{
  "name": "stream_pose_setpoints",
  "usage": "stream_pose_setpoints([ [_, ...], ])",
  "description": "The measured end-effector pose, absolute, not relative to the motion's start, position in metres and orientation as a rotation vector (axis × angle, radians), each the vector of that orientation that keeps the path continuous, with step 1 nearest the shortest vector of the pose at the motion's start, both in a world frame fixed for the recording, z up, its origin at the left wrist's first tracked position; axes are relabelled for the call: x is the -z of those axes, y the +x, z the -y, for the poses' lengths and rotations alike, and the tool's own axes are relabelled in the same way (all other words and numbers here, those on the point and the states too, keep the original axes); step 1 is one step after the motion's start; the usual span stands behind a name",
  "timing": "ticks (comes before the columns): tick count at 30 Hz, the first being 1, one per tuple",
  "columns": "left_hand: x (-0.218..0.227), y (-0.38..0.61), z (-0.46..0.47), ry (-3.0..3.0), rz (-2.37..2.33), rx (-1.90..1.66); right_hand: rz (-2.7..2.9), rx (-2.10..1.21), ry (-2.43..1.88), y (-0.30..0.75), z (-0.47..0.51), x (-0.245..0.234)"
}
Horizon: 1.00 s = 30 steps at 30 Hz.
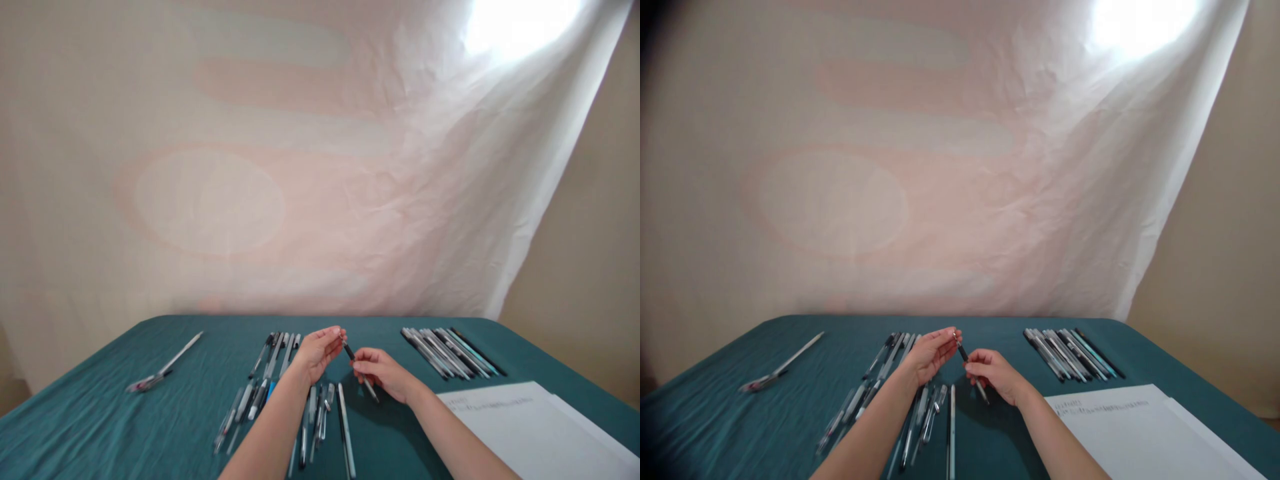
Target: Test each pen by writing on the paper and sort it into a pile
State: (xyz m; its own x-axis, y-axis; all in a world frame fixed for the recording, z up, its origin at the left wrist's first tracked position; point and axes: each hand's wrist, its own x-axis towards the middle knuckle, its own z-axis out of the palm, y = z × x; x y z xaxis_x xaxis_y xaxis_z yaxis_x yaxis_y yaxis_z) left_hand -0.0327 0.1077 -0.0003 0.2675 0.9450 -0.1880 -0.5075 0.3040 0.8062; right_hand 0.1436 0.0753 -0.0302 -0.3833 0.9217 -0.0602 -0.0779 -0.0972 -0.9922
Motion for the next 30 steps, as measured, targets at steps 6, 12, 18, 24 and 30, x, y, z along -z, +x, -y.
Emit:
stream_pose_setpoints([
  [6,0.003,-0.029,-0.107,0.737,-0.785,-1.097,1.373,-1.592,-0.994,0.143,-0.076,0.030],
  [12,0.008,-0.025,-0.105,0.759,-0.809,-1.122,1.374,-1.591,-0.988,0.144,-0.075,0.030],
  [18,0.012,-0.021,-0.104,0.742,-0.828,-1.169,1.370,-1.556,-0.994,0.143,-0.077,0.033],
  [24,0.014,-0.019,-0.103,0.712,-0.797,-1.135,1.356,-1.527,-0.993,0.142,-0.076,0.033],
  [30,0.012,-0.020,-0.101,0.707,-0.749,-1.065,1.304,-1.503,-0.985,0.141,-0.075,0.033],
])
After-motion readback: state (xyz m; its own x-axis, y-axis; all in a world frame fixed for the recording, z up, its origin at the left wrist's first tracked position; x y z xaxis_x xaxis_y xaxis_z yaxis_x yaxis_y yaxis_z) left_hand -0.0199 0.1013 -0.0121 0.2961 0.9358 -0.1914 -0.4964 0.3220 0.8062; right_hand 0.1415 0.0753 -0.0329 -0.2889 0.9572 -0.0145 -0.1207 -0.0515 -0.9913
